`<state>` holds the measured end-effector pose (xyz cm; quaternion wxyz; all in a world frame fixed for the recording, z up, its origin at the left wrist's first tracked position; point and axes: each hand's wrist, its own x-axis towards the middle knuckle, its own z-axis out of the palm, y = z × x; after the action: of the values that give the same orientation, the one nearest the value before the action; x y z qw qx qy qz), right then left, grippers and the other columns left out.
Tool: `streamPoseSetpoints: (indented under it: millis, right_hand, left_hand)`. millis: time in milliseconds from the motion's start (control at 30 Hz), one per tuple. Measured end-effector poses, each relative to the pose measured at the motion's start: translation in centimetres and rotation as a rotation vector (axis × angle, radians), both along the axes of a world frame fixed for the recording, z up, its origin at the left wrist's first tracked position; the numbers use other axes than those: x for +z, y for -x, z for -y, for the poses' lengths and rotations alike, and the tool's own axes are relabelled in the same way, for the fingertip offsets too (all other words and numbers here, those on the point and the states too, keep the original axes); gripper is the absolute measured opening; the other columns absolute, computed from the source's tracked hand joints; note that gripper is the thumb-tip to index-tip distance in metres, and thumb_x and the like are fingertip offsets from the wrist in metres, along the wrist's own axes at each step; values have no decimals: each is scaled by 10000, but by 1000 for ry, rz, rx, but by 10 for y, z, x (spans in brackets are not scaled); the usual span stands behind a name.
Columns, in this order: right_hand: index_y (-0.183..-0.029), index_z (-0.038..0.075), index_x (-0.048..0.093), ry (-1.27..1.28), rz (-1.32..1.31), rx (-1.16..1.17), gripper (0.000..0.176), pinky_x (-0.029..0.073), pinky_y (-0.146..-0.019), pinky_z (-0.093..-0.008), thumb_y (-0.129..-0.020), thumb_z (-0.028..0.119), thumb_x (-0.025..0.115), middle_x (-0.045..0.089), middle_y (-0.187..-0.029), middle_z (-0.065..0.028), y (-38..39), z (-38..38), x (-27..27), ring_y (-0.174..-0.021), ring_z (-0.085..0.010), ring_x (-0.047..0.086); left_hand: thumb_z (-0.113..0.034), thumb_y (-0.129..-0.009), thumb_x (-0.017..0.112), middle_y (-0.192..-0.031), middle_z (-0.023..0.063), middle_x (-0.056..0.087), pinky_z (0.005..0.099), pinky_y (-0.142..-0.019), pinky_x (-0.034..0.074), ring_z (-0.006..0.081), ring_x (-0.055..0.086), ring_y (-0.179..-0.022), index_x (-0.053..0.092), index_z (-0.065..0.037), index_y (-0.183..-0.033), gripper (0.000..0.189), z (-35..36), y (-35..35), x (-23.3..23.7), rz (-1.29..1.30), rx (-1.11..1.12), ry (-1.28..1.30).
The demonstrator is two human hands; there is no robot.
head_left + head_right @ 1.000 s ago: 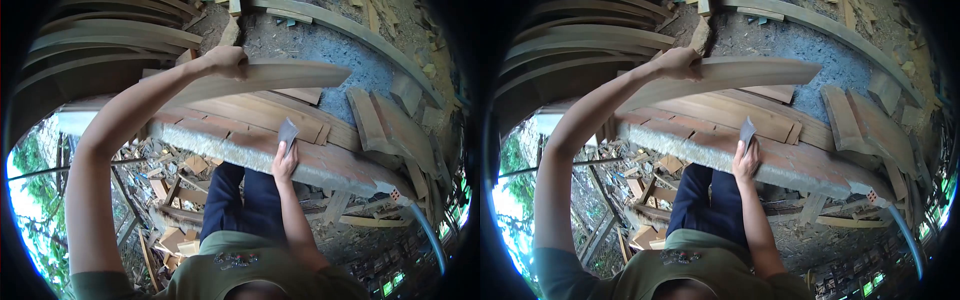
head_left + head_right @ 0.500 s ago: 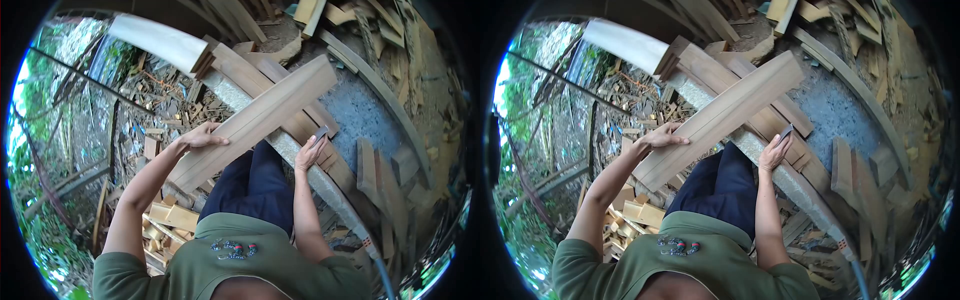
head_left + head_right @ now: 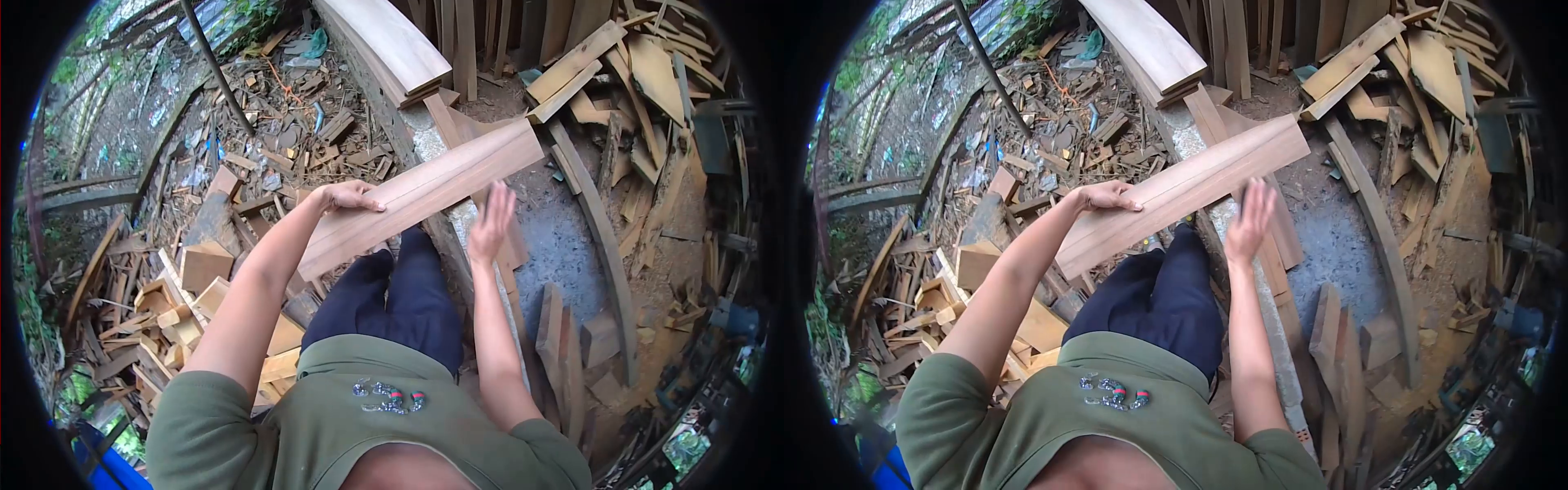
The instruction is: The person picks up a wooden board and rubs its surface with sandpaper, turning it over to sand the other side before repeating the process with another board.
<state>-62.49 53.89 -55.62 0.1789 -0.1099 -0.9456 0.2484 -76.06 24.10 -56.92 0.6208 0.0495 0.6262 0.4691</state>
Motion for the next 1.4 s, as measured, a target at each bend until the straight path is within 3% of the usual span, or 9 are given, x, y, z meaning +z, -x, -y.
streamPoseSetpoints:
  millis: [267,400,467,567,600,767,1000,1267,1400]
  right_hand:
    - [-1468,300,326,-255,201,-81,495,91,-1111,-653,-983,315,429,274,-1546,-5,83,-2,-37,-1427,-333,211]
    - [-1472,300,317,-264,239,-86,504,89,-1115,-647,-982,325,431,255,-1553,-1,83,-2,-36,-1432,-321,202]
    - [-1475,309,305,-268,236,-75,495,83,-1114,-650,-991,334,404,239,-1559,8,85,-2,-36,-1436,-314,193]
    - [-1480,334,283,-277,262,-80,477,76,-1103,-662,-1008,348,351,208,-1570,26,84,-3,-40,-1442,-301,178]
    - [-1480,334,283,-275,268,-65,477,76,-1103,-662,-1008,348,351,208,-1570,26,84,-1,-40,-1442,-301,178]
    - [-1477,325,291,-249,293,-51,497,81,-1107,-659,-994,309,403,217,-1566,22,85,-9,-42,-1436,-303,198]
    - [-1492,188,276,-362,310,-17,544,72,-1144,-584,-992,381,367,229,-1563,-42,76,29,-51,-1444,-249,190]
    - [-1377,46,453,-25,111,869,568,285,-1130,-428,-810,27,485,413,-1451,-161,18,120,42,-1354,-300,385]
    - [-1344,-15,461,119,180,189,426,278,-1127,-420,-955,157,439,438,-1412,-200,41,32,-19,-1339,-352,370]
  left_hand:
    - [-576,-762,705,-1006,154,677,336,-838,489,237,643,-950,649,-18,-1091,650,13,-1,-11,-665,-140,301]
    - [-543,-861,603,-1062,170,659,347,-874,491,257,645,-957,568,-20,-1218,635,80,-41,10,-1149,459,598]
    - [-527,-885,574,-1231,191,591,379,-938,455,311,585,-1107,479,-55,-1325,652,129,-76,-15,-915,960,613]
    - [-582,-868,572,-1401,124,436,388,-1024,355,322,438,-1263,227,-79,-1463,852,142,-128,7,-229,1264,401]
    - [-590,-834,615,-1412,126,428,395,-1045,352,291,451,-1258,289,-80,-1444,859,151,-147,-23,58,1327,79]
    - [-521,-786,714,-1286,113,543,444,-1015,412,228,534,-1175,460,-80,-1324,740,111,-169,0,300,1487,-117]
    - [-390,-867,658,-1228,83,586,398,-954,482,225,578,-1114,495,-121,-1343,571,109,-122,53,227,1403,-272]
    - [-310,-926,590,-1346,76,511,391,-972,473,218,544,-1168,446,-173,-1403,517,116,-89,84,216,1271,-392]
    - [-288,-933,585,-1371,88,483,384,-997,456,215,524,-1195,395,-171,-1438,552,113,-86,99,162,1260,-458]
